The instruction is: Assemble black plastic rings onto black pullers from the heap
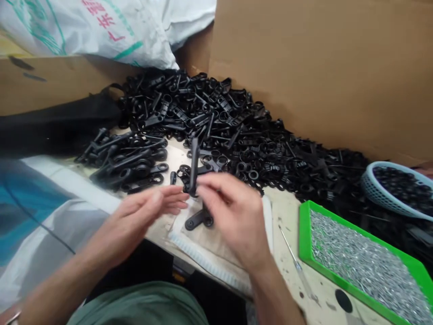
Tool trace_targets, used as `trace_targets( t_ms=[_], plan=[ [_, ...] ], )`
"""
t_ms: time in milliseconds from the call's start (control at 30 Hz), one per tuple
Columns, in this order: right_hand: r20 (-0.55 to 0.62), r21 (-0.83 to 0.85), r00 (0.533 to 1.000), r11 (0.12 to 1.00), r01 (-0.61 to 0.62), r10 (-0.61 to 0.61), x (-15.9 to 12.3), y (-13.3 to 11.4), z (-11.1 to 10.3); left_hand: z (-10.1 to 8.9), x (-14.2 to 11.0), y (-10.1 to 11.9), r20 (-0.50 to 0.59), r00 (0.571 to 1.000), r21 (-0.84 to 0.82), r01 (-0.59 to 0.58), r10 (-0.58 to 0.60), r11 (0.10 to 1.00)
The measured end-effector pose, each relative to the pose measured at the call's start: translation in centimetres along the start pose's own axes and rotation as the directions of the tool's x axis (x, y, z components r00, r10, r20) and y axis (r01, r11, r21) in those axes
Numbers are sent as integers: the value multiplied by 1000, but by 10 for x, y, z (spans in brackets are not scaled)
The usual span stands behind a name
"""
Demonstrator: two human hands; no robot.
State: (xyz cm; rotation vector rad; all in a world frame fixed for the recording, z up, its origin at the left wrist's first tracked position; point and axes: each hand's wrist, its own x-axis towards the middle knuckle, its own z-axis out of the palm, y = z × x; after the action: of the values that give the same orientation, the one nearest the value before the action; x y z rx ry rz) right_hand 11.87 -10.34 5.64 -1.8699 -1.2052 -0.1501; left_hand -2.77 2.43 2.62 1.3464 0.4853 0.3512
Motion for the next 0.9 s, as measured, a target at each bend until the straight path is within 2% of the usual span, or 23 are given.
trace_targets(
  t_ms=[33, 100, 133, 200, 233, 267, 300, 333, 433, 500, 600, 733, 800, 900],
  plan=[
    [28, 40, 997, 996, 75, -77, -22, -2, -3, 13, 1, -6, 106, 992, -159, 87, -70, 983],
    [82, 89, 983, 984, 157, -164, -57, 0, -9, 36, 5, -18, 209, 972, -333, 173, -106, 927],
    [123, 106, 980, 984, 143, -156, -69, 5, -14, 46, 7, -23, 220, 969, -360, 185, -110, 914],
    [160, 47, 987, 999, 17, -24, -79, 25, -31, 60, 10, -29, 225, 966, -345, 198, -124, 917],
    [173, -22, 983, 998, -67, 69, -78, 40, -42, 65, 11, -30, 237, 963, -332, 205, -129, 921],
    [105, -162, 980, 975, -151, 170, -74, 57, -53, 69, 12, -31, 261, 956, -323, 216, -132, 921],
    [58, -346, 972, 918, -193, 227, -68, 75, -63, 72, 12, -31, 290, 947, -322, 232, -138, 918],
    [55, -418, 962, 881, -220, 266, -61, 94, -70, 74, 12, -31, 323, 935, -327, 254, -145, 910],
    [142, -506, 936, 836, -211, 322, -37, 141, -73, 75, 9, -29, 411, 891, -346, 346, -190, 872],
    [204, -538, 914, 820, -194, 351, -23, 158, -65, 74, 7, -28, 443, 865, -356, 412, -237, 839],
    [229, -576, 886, 790, -210, 403, -14, 158, -62, 69, 4, -27, 488, 823, -375, 498, -291, 782],
    [155, -591, 865, 746, -307, 478, -33, 132, -91, 62, 1, -31, 535, 798, -398, 528, -277, 750],
    [138, -497, 839, 769, -401, 527, -56, 116, -105, 60, 0, -36, 533, 801, -400, 522, -273, 753],
    [284, -268, 801, 845, -462, 528, -92, 96, -105, 59, -3, -44, 536, 797, -391, 528, -280, 754]
  ],
)
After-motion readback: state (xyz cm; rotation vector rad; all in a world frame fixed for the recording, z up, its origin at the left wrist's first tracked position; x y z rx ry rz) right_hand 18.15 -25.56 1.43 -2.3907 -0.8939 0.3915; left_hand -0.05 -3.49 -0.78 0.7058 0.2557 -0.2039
